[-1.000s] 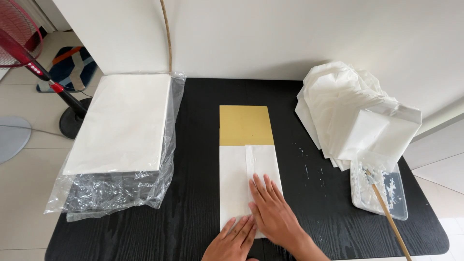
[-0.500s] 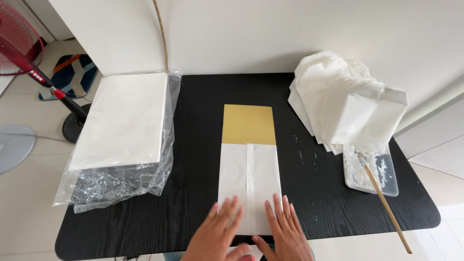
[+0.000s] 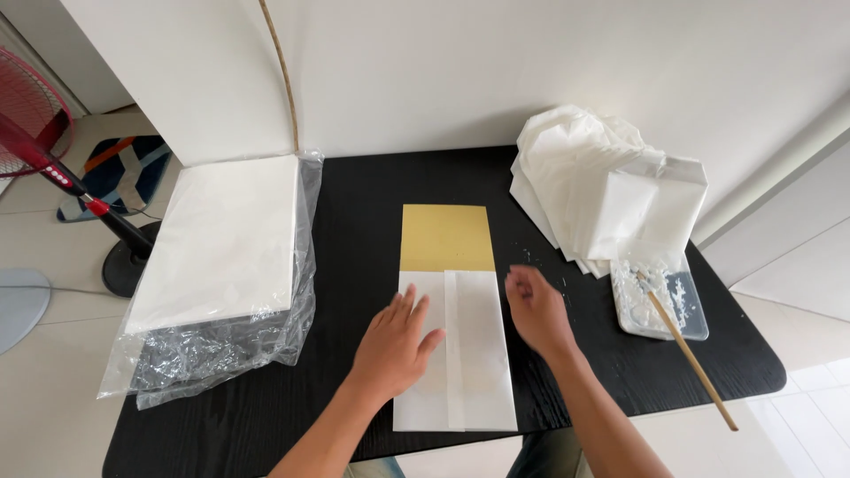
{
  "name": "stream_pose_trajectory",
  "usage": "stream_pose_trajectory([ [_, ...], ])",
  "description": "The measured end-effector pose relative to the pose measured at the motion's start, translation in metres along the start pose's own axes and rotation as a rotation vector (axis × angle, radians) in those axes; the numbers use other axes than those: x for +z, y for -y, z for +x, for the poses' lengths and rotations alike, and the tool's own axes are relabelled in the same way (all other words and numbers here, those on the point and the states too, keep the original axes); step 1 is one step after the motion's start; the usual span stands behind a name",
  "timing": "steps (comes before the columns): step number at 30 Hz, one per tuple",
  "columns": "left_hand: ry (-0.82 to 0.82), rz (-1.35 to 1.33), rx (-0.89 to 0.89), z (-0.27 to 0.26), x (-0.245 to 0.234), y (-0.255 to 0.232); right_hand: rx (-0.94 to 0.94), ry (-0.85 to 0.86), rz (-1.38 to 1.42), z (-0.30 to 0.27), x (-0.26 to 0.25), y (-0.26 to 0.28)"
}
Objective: Assembling a paper bag by folding a paper sheet around a cardboard template and applying glue with a brush.
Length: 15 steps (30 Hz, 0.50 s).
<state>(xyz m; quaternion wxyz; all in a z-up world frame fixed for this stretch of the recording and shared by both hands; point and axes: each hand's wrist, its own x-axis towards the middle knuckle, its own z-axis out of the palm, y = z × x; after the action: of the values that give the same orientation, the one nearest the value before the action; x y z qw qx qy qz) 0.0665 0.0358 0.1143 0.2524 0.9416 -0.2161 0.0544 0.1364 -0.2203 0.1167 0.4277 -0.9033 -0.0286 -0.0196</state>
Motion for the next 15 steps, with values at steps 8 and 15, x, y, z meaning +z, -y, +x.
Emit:
stream_pose_trajectory([
  [8, 0.395, 0.213, -0.554, 0.032, 0.015, -0.023, 0.445, 0.126, -0.318, 0.125, 0.044, 0.025],
  [15, -0.484, 0.763, -0.164, 0.015, 0.091, 0.028, 0.476, 0.216, -0.332, 0.147, 0.046, 0.026],
])
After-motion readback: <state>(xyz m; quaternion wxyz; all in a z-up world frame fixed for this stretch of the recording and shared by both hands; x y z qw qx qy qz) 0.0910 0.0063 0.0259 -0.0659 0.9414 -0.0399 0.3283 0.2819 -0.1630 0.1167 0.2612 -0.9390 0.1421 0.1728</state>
